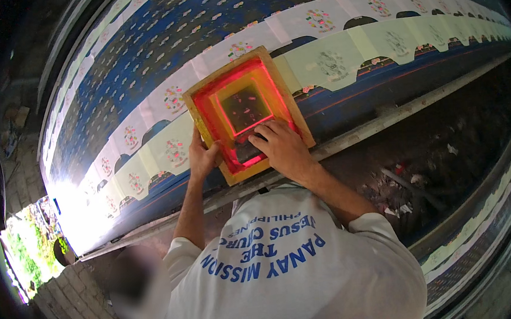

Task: The person holds a wooden frame with a screen and repeatedly rubs a dark block over the screen to transfer pink ink onto a long strip of patterned fabric laid on a table. The person moves the frame along the fabric and continues the rubbing motion across multiple sections.

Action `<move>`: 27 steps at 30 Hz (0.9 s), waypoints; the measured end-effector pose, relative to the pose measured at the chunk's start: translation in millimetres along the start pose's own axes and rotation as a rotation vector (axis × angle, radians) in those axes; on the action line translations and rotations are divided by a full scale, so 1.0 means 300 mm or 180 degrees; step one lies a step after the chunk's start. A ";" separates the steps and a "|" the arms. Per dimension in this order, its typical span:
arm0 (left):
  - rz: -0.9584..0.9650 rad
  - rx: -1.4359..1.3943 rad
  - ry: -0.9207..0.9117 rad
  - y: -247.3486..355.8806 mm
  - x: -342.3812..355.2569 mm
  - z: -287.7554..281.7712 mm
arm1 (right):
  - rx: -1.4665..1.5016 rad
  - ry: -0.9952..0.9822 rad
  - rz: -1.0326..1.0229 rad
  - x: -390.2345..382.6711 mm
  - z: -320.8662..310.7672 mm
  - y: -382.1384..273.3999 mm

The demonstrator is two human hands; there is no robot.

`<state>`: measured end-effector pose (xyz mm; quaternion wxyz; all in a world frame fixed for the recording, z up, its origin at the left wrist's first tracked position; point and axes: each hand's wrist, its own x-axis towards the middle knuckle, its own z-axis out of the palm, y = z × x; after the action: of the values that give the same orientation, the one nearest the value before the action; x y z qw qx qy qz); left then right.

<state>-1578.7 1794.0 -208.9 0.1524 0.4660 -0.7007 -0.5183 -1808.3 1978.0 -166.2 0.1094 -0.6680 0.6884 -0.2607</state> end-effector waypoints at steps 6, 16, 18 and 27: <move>0.0131 0.0190 0.0076 -0.029 -0.004 0.002 | -0.0004 -0.0160 0.0103 0.009 -0.017 -0.017; -0.0045 0.0269 -0.0039 0.030 0.000 0.000 | 0.0170 -0.0436 0.0318 0.471 -0.031 0.138; -0.0092 0.0256 -0.0043 0.020 -0.003 -0.010 | 0.0132 -0.0398 0.0273 0.499 -0.027 0.122; 0.0168 0.0586 0.0086 -0.017 -0.003 0.004 | 0.0188 -0.0543 0.0392 0.093 -0.030 -0.016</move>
<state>-1576.6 1795.2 -213.7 0.1319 0.4663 -0.7553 -0.4412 -1810.9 1952.7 -150.8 0.2030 -0.6406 0.7084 -0.2158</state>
